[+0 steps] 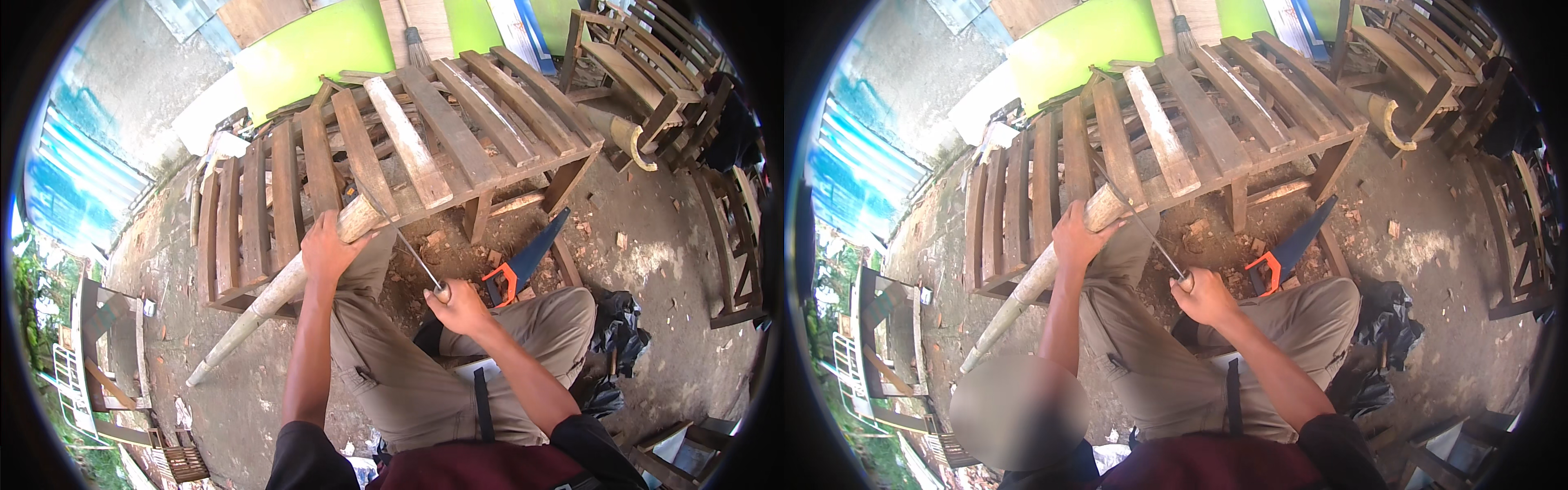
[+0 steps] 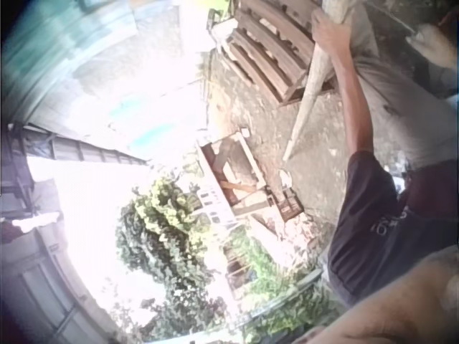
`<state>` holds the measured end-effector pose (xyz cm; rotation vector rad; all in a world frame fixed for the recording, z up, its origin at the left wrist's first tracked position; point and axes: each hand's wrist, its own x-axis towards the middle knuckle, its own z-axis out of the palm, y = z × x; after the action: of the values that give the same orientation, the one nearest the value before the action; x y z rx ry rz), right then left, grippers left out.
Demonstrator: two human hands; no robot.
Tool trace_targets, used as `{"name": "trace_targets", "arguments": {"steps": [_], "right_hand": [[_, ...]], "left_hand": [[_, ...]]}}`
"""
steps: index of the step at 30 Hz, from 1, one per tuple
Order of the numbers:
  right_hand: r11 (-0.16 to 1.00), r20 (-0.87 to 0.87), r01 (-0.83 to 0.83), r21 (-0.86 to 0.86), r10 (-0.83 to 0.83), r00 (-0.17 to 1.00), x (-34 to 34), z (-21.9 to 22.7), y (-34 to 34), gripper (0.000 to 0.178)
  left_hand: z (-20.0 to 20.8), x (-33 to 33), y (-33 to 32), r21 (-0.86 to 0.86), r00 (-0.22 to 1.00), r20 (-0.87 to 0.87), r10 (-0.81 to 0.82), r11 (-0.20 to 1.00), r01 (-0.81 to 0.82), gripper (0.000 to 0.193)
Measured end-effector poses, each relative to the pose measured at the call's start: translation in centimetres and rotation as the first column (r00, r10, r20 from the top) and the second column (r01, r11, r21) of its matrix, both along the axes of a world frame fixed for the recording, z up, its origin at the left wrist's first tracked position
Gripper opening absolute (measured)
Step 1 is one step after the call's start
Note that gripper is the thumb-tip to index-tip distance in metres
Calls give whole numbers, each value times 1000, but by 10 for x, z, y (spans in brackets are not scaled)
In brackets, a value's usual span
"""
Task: The person uses a hand saw to cut a long bamboo pole resting on a wooden pallet. They hold the pole with one hand and saw with the other, completing the cut and separating the pieces.
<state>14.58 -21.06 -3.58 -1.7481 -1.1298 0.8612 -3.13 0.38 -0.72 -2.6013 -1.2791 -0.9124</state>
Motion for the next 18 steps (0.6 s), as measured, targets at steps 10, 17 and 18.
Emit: {"name": "trace_targets", "arguments": {"steps": [10, 17, 18], "right_hand": [[998, 117, 14, -65, -6, 993, 4, -33, -5, 42], [988, 73, 131, 85, -138, 988, 8, -95, -94, 39], [983, 44, 160, 94, -164, 985, 8, -115, -113, 32]], "left_hand": [[7, 3, -3, -15, 1000, 14, -28, 999, 28, 66], [16, -32, -40, -201, 996, -88, 30, 978, -47, 55], [16, -45, -51, -190, 997, -76, 35, 981, -49, 53]]}}
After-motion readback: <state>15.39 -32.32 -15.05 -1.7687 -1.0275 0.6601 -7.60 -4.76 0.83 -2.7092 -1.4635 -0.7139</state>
